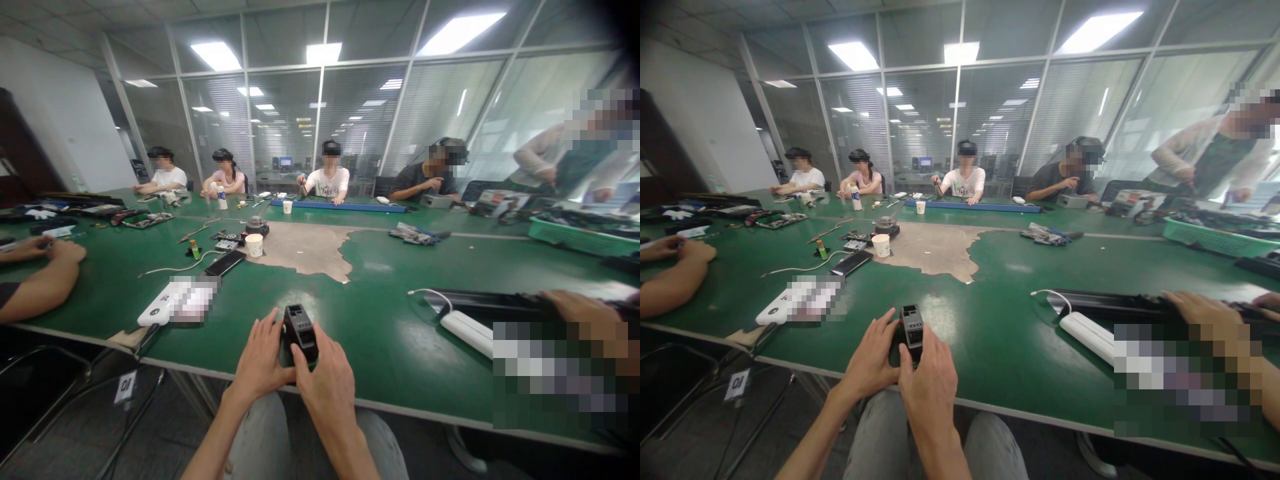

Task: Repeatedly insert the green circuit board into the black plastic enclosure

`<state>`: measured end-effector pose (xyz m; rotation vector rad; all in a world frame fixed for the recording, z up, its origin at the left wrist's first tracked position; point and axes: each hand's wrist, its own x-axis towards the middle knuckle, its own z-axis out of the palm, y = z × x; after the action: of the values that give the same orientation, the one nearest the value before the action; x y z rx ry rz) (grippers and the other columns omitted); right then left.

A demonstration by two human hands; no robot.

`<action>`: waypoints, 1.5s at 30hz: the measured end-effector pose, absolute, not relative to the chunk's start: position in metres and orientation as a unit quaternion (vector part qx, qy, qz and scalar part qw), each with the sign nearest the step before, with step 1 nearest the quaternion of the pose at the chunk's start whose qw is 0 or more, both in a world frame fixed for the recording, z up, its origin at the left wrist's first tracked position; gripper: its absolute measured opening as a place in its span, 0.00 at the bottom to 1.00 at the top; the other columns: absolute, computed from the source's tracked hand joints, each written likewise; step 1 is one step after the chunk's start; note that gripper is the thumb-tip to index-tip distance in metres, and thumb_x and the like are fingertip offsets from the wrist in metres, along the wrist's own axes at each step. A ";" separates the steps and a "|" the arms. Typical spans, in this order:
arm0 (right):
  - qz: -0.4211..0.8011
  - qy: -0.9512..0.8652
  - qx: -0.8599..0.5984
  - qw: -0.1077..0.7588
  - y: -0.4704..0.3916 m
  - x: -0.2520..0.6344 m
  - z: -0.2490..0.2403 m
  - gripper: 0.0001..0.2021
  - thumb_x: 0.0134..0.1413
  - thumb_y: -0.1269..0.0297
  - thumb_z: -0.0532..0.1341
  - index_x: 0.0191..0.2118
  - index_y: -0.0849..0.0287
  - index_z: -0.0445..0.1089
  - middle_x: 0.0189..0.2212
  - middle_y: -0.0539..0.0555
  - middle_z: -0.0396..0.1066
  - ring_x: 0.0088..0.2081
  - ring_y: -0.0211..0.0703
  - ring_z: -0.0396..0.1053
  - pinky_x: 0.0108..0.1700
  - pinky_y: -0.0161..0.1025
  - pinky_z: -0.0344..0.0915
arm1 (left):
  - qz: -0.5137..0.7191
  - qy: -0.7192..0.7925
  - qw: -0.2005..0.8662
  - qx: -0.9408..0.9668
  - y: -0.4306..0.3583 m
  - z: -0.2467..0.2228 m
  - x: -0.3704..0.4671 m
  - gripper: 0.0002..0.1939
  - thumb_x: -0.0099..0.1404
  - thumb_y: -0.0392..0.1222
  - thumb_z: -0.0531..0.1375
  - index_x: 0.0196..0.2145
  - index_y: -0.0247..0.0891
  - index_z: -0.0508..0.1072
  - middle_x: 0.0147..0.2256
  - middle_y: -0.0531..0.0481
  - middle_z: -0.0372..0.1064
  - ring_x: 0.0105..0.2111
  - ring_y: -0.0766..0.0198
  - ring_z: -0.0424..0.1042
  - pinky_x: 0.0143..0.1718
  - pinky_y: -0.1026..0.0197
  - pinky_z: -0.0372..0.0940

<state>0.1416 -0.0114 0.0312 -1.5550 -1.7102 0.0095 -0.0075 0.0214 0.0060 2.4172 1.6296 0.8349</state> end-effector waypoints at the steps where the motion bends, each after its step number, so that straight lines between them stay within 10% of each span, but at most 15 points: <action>1: 0.000 -0.681 -0.617 0.394 -0.012 0.142 0.030 0.25 0.59 0.59 0.60 0.58 0.67 0.62 0.49 0.63 0.72 0.49 0.55 0.69 0.51 0.49 0.66 | 0.273 0.539 0.053 0.795 0.021 0.005 -0.007 0.43 0.55 0.50 0.63 0.64 0.35 0.52 0.67 0.35 0.45 0.67 0.46 0.46 0.66 0.36 0.43; 8: 0.008 -0.694 -0.632 0.345 -0.019 0.144 0.022 0.22 0.58 0.64 0.59 0.58 0.62 0.63 0.50 0.60 0.72 0.48 0.53 0.69 0.49 0.46 0.65 | 0.269 0.521 0.055 0.808 0.020 0.005 -0.009 0.57 0.54 0.49 0.63 0.68 0.33 0.31 0.68 0.33 0.39 0.68 0.45 0.42 0.66 0.36 0.41; 22: 0.031 -0.684 -0.654 0.321 -0.013 0.143 0.036 0.20 0.56 0.58 0.60 0.52 0.61 0.67 0.38 0.57 0.75 0.40 0.52 0.72 0.42 0.43 0.65 | 0.273 0.524 0.063 0.804 0.020 0.006 -0.009 0.56 0.55 0.48 0.62 0.69 0.36 0.30 0.67 0.35 0.45 0.67 0.47 0.47 0.66 0.36 0.41; 30: 0.012 -0.629 -0.654 0.421 0.003 0.169 0.052 0.25 0.56 0.52 0.58 0.55 0.61 0.67 0.42 0.60 0.74 0.41 0.51 0.72 0.45 0.44 0.66 | 0.275 0.532 0.083 0.797 0.022 0.004 -0.009 0.70 0.46 0.69 0.66 0.68 0.36 0.27 0.68 0.31 0.39 0.67 0.41 0.46 0.65 0.33 0.41; 45: -0.006 -0.619 -0.669 0.411 0.013 0.197 -0.003 0.32 0.55 0.51 0.60 0.59 0.69 0.61 0.50 0.67 0.70 0.50 0.58 0.66 0.52 0.50 0.63 | 0.285 0.535 0.091 0.790 0.020 0.008 -0.006 0.73 0.46 0.69 0.66 0.67 0.34 0.19 0.67 0.28 0.42 0.67 0.40 0.45 0.65 0.33 0.42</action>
<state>0.1968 0.0134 -0.0031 -1.6829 -1.5590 -0.0153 -0.0056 0.0201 0.0081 2.3468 1.5904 0.8472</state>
